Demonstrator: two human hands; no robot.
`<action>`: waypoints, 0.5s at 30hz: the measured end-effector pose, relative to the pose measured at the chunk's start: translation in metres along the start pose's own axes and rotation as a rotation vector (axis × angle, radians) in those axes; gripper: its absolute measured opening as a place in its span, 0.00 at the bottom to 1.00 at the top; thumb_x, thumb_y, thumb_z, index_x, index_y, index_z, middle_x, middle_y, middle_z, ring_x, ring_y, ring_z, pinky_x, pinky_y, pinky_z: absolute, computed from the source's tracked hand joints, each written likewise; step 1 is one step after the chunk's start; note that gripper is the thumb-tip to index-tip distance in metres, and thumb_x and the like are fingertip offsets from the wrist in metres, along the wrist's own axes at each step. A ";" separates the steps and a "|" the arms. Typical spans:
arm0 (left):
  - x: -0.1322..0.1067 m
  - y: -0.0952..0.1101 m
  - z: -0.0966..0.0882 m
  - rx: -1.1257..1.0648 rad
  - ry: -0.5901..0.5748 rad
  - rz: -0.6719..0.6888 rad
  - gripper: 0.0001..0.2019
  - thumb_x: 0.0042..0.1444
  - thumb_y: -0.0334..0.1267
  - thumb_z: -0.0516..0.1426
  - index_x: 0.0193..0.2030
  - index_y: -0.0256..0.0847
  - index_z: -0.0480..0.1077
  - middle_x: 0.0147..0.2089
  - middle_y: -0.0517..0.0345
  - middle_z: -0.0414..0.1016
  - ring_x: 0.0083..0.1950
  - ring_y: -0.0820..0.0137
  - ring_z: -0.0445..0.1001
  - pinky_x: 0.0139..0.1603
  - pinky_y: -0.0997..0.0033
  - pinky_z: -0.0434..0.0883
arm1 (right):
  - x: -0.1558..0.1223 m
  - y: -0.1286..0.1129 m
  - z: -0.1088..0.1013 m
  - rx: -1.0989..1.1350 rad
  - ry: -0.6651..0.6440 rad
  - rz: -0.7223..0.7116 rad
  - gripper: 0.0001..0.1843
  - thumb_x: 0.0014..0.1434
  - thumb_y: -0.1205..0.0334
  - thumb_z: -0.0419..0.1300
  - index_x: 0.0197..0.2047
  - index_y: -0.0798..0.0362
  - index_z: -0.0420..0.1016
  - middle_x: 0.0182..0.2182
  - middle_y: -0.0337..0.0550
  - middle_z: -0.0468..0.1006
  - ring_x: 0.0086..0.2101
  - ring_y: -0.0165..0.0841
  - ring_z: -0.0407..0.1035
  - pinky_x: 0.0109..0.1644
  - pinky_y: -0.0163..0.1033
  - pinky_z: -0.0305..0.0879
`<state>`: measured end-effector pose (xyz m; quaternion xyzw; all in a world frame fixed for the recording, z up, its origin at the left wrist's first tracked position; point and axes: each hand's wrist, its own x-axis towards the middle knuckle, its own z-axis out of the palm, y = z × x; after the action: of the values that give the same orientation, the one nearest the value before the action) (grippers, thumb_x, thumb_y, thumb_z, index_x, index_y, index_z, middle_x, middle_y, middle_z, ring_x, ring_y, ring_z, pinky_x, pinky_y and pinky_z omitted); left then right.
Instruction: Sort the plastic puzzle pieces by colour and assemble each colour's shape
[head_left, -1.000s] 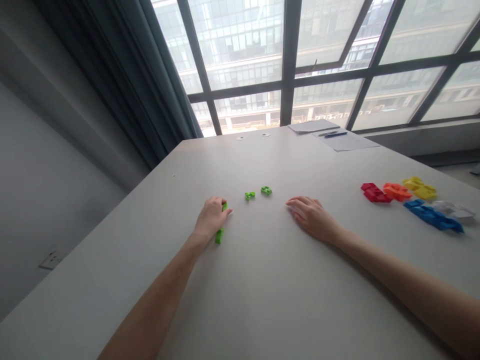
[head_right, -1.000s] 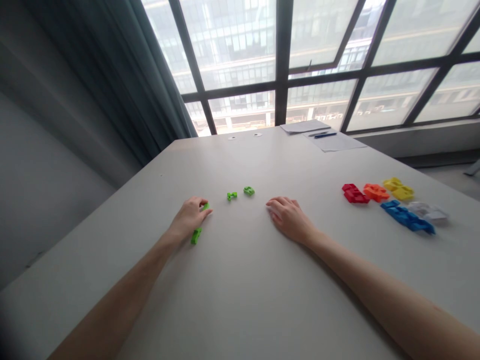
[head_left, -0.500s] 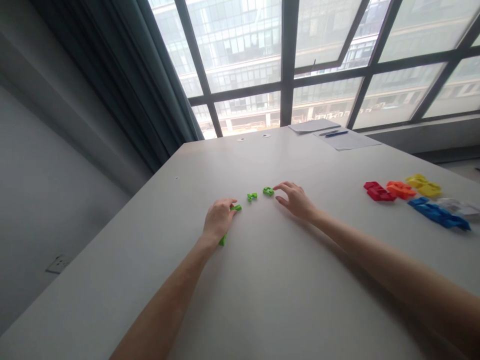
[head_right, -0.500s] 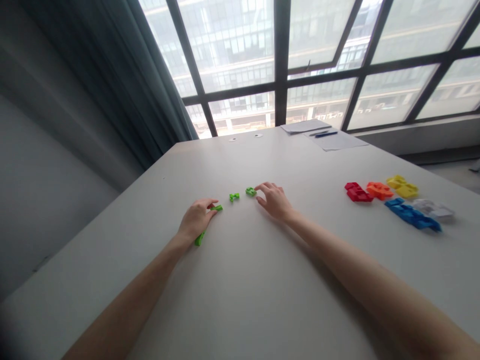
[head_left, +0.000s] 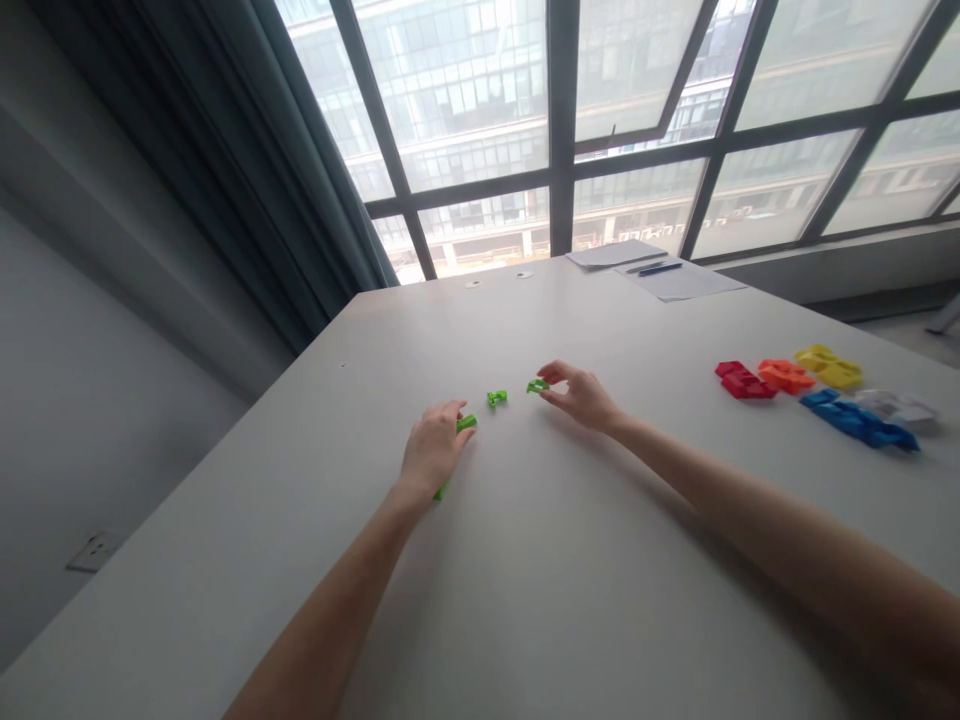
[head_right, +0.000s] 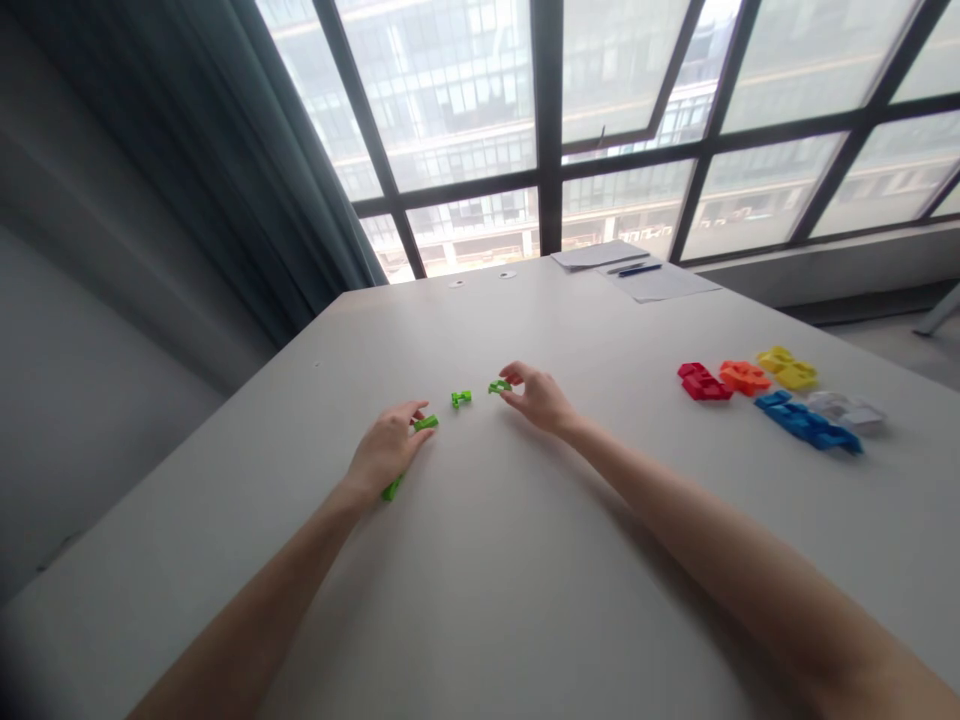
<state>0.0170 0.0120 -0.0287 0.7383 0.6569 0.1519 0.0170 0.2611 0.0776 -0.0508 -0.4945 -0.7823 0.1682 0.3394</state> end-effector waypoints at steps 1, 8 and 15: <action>-0.001 0.002 0.000 0.022 0.001 0.015 0.19 0.58 0.33 0.60 0.56 0.39 0.67 0.50 0.50 0.75 0.53 0.60 0.72 0.54 0.63 0.68 | -0.006 0.001 -0.008 0.053 0.005 -0.007 0.11 0.58 0.61 0.58 0.46 0.50 0.70 0.41 0.44 0.80 0.41 0.34 0.74 0.45 0.41 0.68; -0.004 0.007 -0.007 0.054 -0.100 0.059 0.22 0.57 0.34 0.60 0.58 0.36 0.63 0.53 0.44 0.69 0.57 0.58 0.67 0.57 0.61 0.66 | -0.056 0.020 -0.041 0.104 0.020 -0.048 0.10 0.56 0.58 0.60 0.42 0.48 0.73 0.40 0.42 0.81 0.42 0.39 0.74 0.48 0.46 0.68; 0.002 -0.009 -0.037 0.024 -0.139 0.050 0.14 0.56 0.35 0.57 0.50 0.38 0.65 0.51 0.46 0.69 0.55 0.57 0.67 0.55 0.61 0.66 | -0.062 0.030 -0.032 -0.027 0.026 -0.102 0.10 0.57 0.62 0.58 0.43 0.47 0.73 0.40 0.42 0.81 0.42 0.39 0.74 0.51 0.48 0.66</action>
<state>-0.0007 0.0088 0.0047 0.7634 0.6373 0.0927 0.0498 0.3201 0.0339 -0.0688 -0.4608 -0.8042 0.1339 0.3508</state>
